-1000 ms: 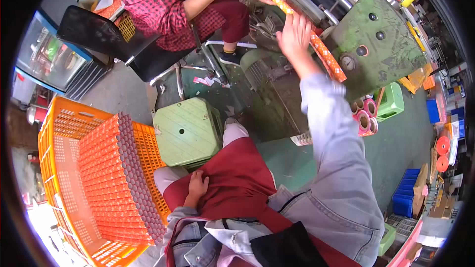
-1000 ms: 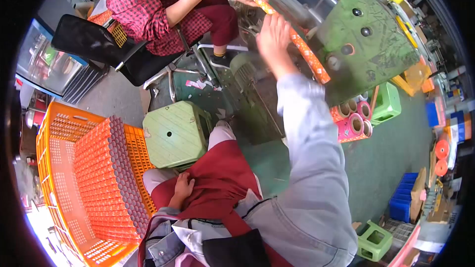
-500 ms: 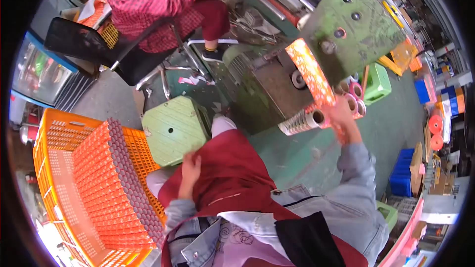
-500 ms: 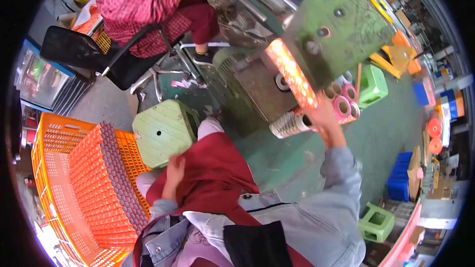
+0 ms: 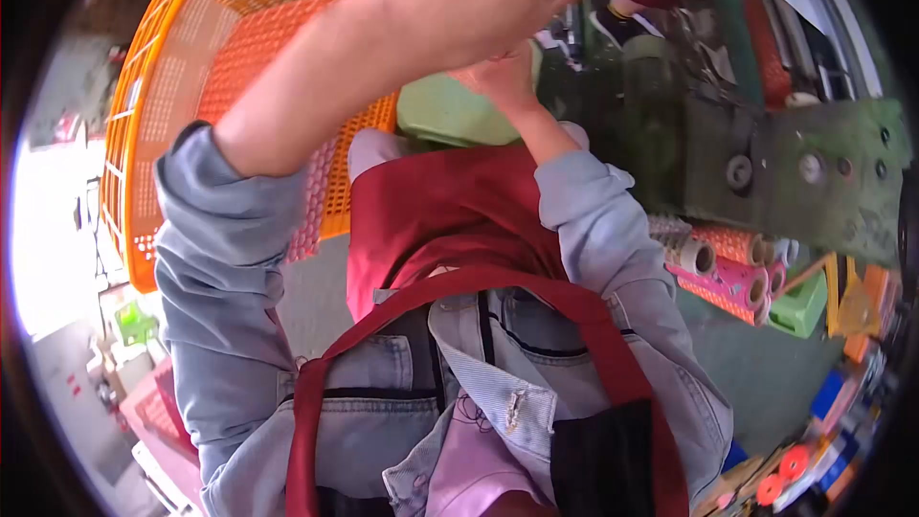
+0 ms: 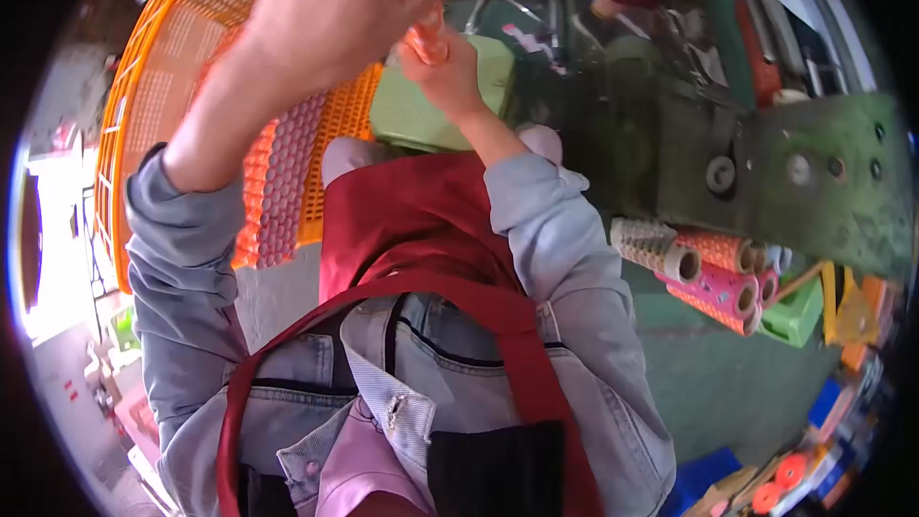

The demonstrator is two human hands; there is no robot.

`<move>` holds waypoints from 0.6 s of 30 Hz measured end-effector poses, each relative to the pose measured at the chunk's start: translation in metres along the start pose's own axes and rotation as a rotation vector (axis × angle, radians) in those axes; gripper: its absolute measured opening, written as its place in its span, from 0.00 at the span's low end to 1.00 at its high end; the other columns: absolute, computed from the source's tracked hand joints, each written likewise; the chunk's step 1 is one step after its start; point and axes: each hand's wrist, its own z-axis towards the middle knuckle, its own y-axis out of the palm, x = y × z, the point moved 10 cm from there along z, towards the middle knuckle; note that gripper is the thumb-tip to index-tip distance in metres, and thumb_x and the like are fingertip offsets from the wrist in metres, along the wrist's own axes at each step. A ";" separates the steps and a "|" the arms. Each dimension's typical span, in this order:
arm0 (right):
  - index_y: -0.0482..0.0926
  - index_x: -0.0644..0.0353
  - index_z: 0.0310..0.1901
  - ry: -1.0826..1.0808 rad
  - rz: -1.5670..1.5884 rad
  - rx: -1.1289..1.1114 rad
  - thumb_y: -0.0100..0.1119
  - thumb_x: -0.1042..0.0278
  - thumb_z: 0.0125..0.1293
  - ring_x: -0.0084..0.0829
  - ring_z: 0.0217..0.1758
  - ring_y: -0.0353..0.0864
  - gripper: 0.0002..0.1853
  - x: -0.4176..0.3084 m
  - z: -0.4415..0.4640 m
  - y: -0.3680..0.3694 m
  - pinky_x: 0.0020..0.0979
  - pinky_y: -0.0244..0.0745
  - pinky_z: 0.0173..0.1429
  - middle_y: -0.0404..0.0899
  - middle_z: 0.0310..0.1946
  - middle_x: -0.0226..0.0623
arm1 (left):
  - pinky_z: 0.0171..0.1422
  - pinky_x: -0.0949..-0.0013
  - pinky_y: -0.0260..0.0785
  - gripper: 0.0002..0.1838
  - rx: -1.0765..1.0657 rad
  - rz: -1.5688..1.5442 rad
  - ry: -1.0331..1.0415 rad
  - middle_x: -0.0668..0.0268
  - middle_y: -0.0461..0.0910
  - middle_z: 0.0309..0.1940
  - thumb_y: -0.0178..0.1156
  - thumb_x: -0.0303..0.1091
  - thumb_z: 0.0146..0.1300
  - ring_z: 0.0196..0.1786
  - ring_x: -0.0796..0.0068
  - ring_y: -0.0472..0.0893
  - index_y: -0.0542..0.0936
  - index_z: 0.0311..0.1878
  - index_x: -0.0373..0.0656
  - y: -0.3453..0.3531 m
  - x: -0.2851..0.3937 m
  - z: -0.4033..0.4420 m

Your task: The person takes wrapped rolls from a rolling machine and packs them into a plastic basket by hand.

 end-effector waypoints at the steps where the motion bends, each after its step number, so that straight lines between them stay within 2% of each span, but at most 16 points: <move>1: 0.79 0.62 0.38 -0.043 -0.015 0.015 0.67 0.68 0.55 0.24 0.31 0.79 0.11 0.004 0.001 0.006 0.30 0.74 0.38 0.81 0.27 0.35 | 0.51 0.60 0.67 0.11 -0.042 -0.009 -0.064 0.61 0.74 0.34 0.58 0.39 0.63 0.38 0.58 0.76 0.76 0.35 0.40 0.020 -0.012 -0.014; 3: 0.78 0.62 0.36 -0.116 -0.062 0.060 0.67 0.68 0.55 0.26 0.31 0.80 0.10 0.009 -0.004 0.012 0.31 0.74 0.38 0.81 0.27 0.38 | 0.50 0.61 0.67 0.10 -0.096 -0.026 -0.148 0.61 0.73 0.31 0.57 0.37 0.64 0.35 0.58 0.75 0.75 0.33 0.40 0.031 -0.022 -0.027; 6: 0.78 0.61 0.34 -0.271 -0.134 0.142 0.67 0.68 0.54 0.30 0.30 0.81 0.09 0.004 0.001 0.023 0.31 0.74 0.37 0.81 0.26 0.42 | 0.52 0.58 0.66 0.10 0.050 0.051 0.044 0.61 0.71 0.27 0.56 0.37 0.65 0.35 0.59 0.75 0.74 0.32 0.41 -0.011 -0.004 -0.020; 7: 0.78 0.61 0.34 -0.276 -0.124 0.136 0.67 0.68 0.54 0.30 0.30 0.81 0.09 0.014 0.001 0.027 0.31 0.74 0.37 0.81 0.26 0.42 | 0.52 0.58 0.66 0.10 0.049 0.064 0.042 0.61 0.71 0.27 0.56 0.37 0.65 0.35 0.59 0.75 0.74 0.32 0.41 -0.011 -0.009 -0.023; 10: 0.78 0.60 0.33 -0.097 -0.188 0.078 0.67 0.66 0.54 0.39 0.30 0.82 0.09 0.059 0.005 0.029 0.36 0.75 0.37 0.80 0.26 0.43 | 0.56 0.57 0.65 0.10 -0.072 0.037 -0.063 0.61 0.71 0.27 0.56 0.38 0.65 0.36 0.59 0.75 0.74 0.33 0.41 0.007 -0.035 -0.034; 11: 0.78 0.60 0.33 -0.092 -0.179 0.077 0.67 0.66 0.54 0.39 0.30 0.82 0.09 0.061 0.004 0.028 0.36 0.75 0.37 0.80 0.26 0.43 | 0.56 0.57 0.65 0.10 -0.081 0.042 -0.065 0.61 0.71 0.27 0.56 0.38 0.65 0.36 0.59 0.75 0.74 0.33 0.41 0.002 -0.040 -0.040; 12: 0.77 0.60 0.32 -0.082 -0.288 0.053 0.66 0.68 0.54 0.37 0.31 0.81 0.08 0.053 0.004 0.029 0.35 0.74 0.39 0.80 0.27 0.40 | 0.59 0.58 0.64 0.12 -0.080 0.211 -0.084 0.61 0.72 0.35 0.58 0.39 0.63 0.43 0.60 0.74 0.73 0.41 0.41 -0.009 -0.047 -0.050; 14: 0.76 0.59 0.30 -0.082 -0.509 0.005 0.66 0.73 0.53 0.32 0.34 0.81 0.07 0.030 0.016 0.026 0.32 0.74 0.42 0.81 0.30 0.35 | 0.64 0.60 0.62 0.25 -0.060 0.558 -0.115 0.59 0.75 0.50 0.62 0.41 0.59 0.56 0.61 0.74 0.73 0.58 0.40 -0.032 -0.063 -0.064; 15: 0.76 0.59 0.30 -0.082 -0.501 0.003 0.66 0.73 0.53 0.32 0.34 0.81 0.07 0.019 0.021 0.026 0.32 0.74 0.42 0.81 0.30 0.35 | 0.64 0.60 0.62 0.25 -0.064 0.565 -0.115 0.59 0.75 0.50 0.62 0.41 0.59 0.56 0.61 0.74 0.73 0.58 0.40 -0.032 -0.073 -0.075; 17: 0.76 0.55 0.32 -0.336 -0.837 -0.083 0.66 0.71 0.48 0.41 0.36 0.79 0.09 -0.023 0.024 0.045 0.38 0.75 0.43 0.77 0.30 0.38 | 0.63 0.59 0.64 0.24 -0.264 0.686 -0.002 0.63 0.75 0.51 0.63 0.41 0.58 0.55 0.62 0.74 0.73 0.54 0.40 0.005 -0.091 -0.114; 18: 0.76 0.55 0.32 -0.339 -0.830 -0.093 0.66 0.71 0.48 0.41 0.36 0.79 0.09 -0.037 0.026 0.047 0.38 0.75 0.43 0.77 0.30 0.38 | 0.63 0.59 0.64 0.23 -0.365 0.741 0.051 0.65 0.75 0.51 0.63 0.41 0.57 0.55 0.62 0.74 0.74 0.53 0.39 0.023 -0.099 -0.135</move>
